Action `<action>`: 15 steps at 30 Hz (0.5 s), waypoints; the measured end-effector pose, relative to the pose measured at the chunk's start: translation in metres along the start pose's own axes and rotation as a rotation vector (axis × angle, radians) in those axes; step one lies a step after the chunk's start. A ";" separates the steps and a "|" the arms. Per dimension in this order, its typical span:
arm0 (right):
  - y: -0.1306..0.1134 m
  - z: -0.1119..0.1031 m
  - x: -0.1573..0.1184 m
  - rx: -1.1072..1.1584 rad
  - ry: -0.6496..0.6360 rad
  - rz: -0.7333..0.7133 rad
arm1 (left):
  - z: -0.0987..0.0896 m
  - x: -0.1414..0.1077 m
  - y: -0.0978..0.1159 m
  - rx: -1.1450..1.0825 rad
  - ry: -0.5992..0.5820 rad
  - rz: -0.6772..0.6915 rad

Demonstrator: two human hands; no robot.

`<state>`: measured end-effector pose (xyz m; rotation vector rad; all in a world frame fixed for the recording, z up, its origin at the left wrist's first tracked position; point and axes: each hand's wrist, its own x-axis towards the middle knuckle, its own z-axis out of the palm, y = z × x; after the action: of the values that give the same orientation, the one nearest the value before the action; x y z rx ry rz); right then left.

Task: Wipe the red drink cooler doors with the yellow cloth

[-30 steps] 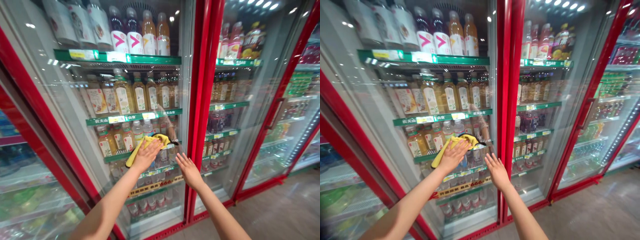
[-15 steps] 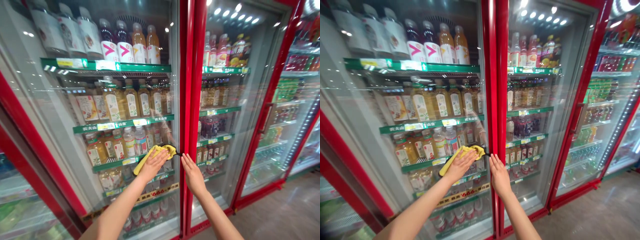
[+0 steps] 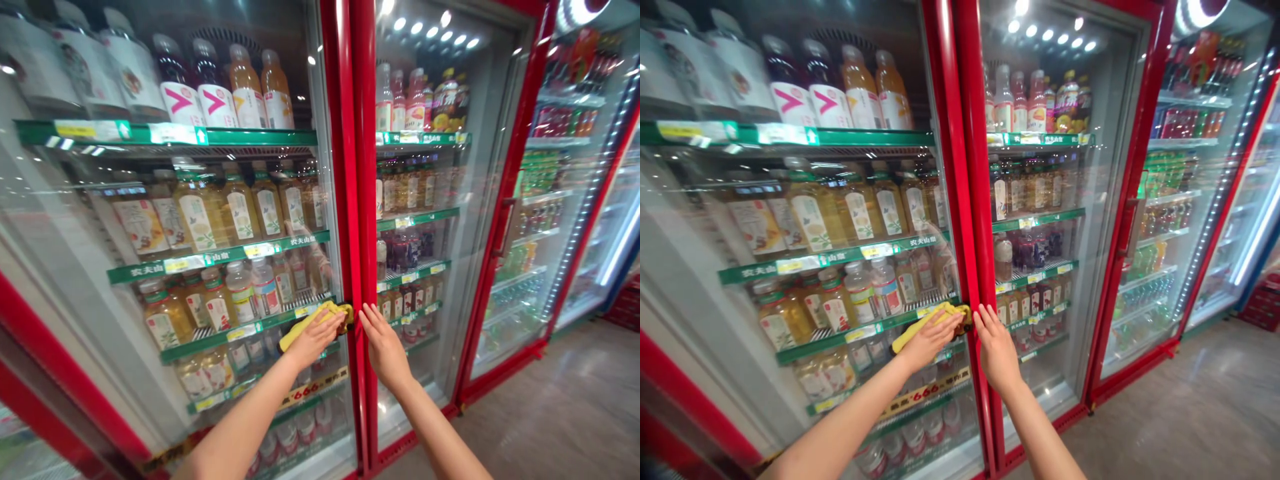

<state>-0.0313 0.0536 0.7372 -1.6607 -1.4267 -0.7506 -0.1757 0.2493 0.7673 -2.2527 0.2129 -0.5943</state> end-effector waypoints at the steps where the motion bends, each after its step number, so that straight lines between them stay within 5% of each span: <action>1: -0.001 -0.001 0.000 0.002 -0.007 -0.002 | 0.002 -0.003 0.002 -0.008 0.001 0.028; 4: -0.002 -0.007 0.006 0.005 -0.010 -0.010 | -0.001 0.002 -0.007 -0.015 0.006 0.022; 10: -0.006 -0.016 0.028 0.045 0.062 -0.041 | -0.017 0.032 -0.029 0.018 0.019 -0.203; 15: -0.012 -0.012 0.030 0.073 0.059 -0.031 | -0.021 0.030 -0.028 0.025 0.003 -0.096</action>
<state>-0.0369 0.0588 0.7713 -1.5523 -1.4241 -0.7502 -0.1605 0.2445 0.8108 -2.2475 0.0984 -0.6471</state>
